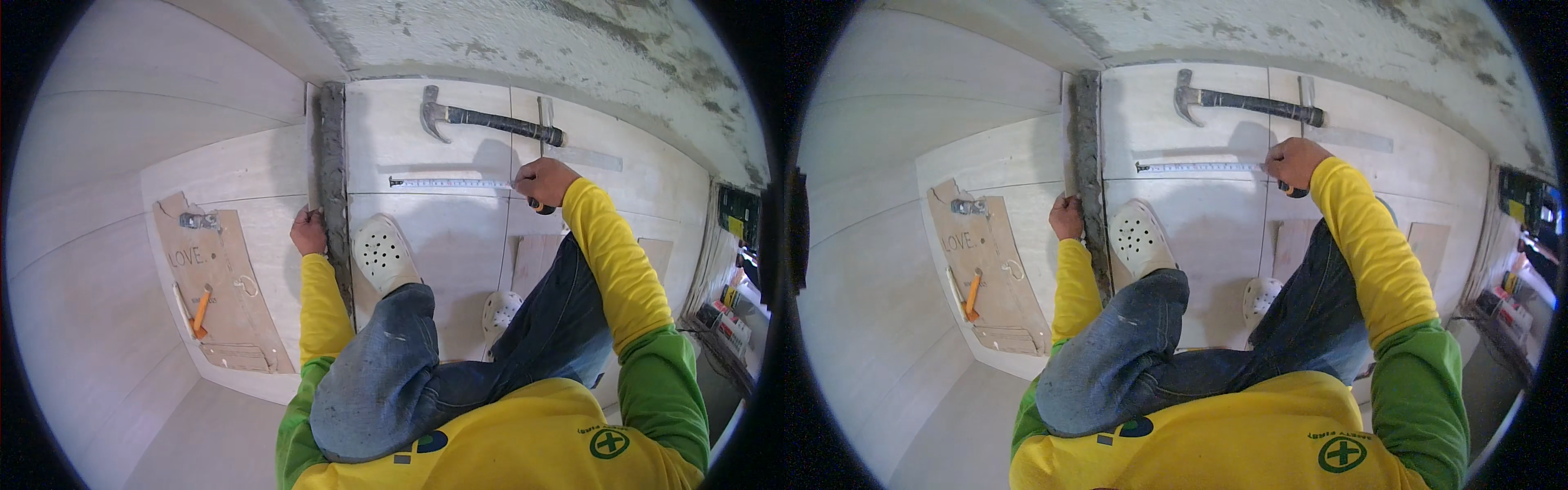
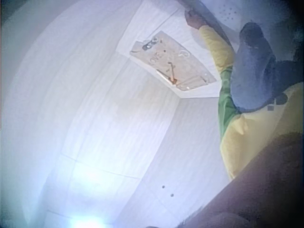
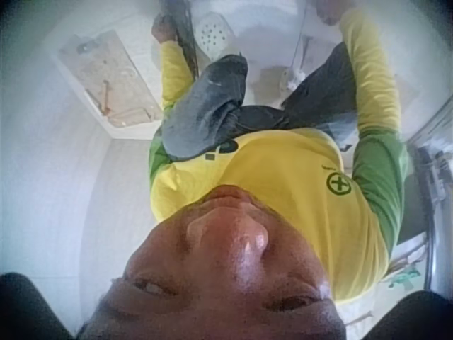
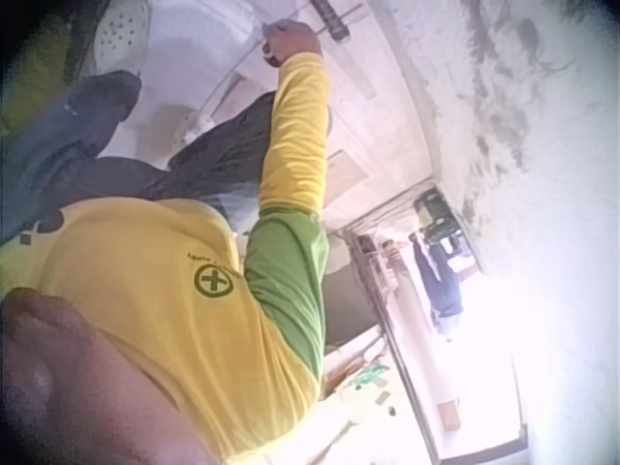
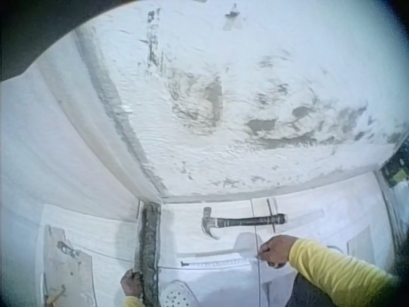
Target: The person measures the tile gap and wall using a measuring tape and marks them with a pencil, then checks the wall alignment using a spirit level.
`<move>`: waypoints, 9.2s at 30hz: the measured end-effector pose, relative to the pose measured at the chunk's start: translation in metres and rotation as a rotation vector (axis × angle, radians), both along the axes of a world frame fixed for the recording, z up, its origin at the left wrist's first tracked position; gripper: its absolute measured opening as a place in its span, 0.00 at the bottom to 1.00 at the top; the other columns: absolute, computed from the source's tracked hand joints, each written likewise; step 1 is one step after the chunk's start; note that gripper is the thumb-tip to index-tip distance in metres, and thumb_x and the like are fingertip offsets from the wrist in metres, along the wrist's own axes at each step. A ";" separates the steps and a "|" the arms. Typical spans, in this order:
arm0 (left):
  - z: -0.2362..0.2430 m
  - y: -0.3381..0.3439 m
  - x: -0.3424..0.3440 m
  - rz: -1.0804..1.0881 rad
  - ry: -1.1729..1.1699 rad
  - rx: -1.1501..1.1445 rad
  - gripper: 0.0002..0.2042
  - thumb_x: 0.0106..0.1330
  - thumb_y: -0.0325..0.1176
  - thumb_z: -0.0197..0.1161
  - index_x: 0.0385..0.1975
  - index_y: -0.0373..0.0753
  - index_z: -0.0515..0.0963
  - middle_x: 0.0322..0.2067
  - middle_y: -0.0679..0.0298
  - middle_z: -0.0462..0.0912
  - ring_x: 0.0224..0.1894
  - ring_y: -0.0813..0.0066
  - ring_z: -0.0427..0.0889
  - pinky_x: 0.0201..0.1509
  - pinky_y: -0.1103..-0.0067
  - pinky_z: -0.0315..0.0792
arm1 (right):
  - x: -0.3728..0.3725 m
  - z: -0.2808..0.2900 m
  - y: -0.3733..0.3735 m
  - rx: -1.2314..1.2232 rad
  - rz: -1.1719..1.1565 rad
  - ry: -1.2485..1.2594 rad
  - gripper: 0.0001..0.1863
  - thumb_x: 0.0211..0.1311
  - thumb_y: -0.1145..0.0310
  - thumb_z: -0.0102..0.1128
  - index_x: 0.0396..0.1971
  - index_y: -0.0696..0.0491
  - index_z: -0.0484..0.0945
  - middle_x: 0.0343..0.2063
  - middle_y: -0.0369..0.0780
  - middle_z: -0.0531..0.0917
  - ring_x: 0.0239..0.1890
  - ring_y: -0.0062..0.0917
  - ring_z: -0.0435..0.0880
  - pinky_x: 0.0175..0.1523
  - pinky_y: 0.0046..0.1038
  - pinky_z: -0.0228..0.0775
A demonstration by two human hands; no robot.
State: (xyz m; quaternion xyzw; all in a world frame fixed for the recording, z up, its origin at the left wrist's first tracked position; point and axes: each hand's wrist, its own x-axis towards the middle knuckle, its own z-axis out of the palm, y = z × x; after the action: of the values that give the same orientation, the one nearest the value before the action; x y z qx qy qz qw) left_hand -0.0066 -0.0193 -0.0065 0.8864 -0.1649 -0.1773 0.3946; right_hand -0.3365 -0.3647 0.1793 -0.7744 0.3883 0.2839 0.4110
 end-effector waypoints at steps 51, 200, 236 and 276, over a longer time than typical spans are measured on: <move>0.012 -0.001 0.000 0.023 -0.027 -0.009 0.11 0.59 0.29 0.64 0.41 0.38 0.81 0.27 0.60 0.85 0.26 0.79 0.79 0.34 0.80 0.73 | 0.015 -0.003 0.004 0.057 -0.047 0.046 0.15 0.54 0.57 0.56 0.31 0.53 0.82 0.28 0.43 0.84 0.33 0.35 0.83 0.43 0.32 0.73; 0.032 0.024 0.017 -0.025 0.098 -0.063 0.12 0.60 0.30 0.59 0.43 0.42 0.81 0.40 0.55 0.83 0.41 0.60 0.82 0.49 0.75 0.74 | 0.202 -0.079 -0.004 -0.245 0.091 -0.316 0.15 0.55 0.59 0.56 0.25 0.56 0.81 0.20 0.41 0.81 0.23 0.27 0.79 0.33 0.26 0.70; 0.014 0.027 0.015 -0.028 0.026 -0.116 0.11 0.61 0.32 0.58 0.42 0.42 0.81 0.39 0.53 0.82 0.40 0.56 0.82 0.47 0.72 0.74 | 0.169 -0.087 0.021 -0.116 -0.050 -0.214 0.13 0.56 0.61 0.56 0.29 0.56 0.82 0.21 0.38 0.82 0.27 0.22 0.80 0.35 0.24 0.71; 0.016 0.026 0.012 0.007 0.031 -0.113 0.09 0.61 0.30 0.59 0.40 0.43 0.82 0.39 0.56 0.83 0.39 0.59 0.82 0.48 0.74 0.75 | 0.136 -0.085 0.125 0.061 0.039 -0.120 0.14 0.58 0.61 0.57 0.28 0.58 0.81 0.21 0.38 0.82 0.24 0.21 0.79 0.34 0.24 0.72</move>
State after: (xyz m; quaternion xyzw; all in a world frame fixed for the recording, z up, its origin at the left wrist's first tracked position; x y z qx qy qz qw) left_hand 0.0058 0.0070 0.0099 0.8605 -0.1654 -0.1798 0.4471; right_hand -0.2003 -0.2399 0.0938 -0.7846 0.3391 0.2563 0.4514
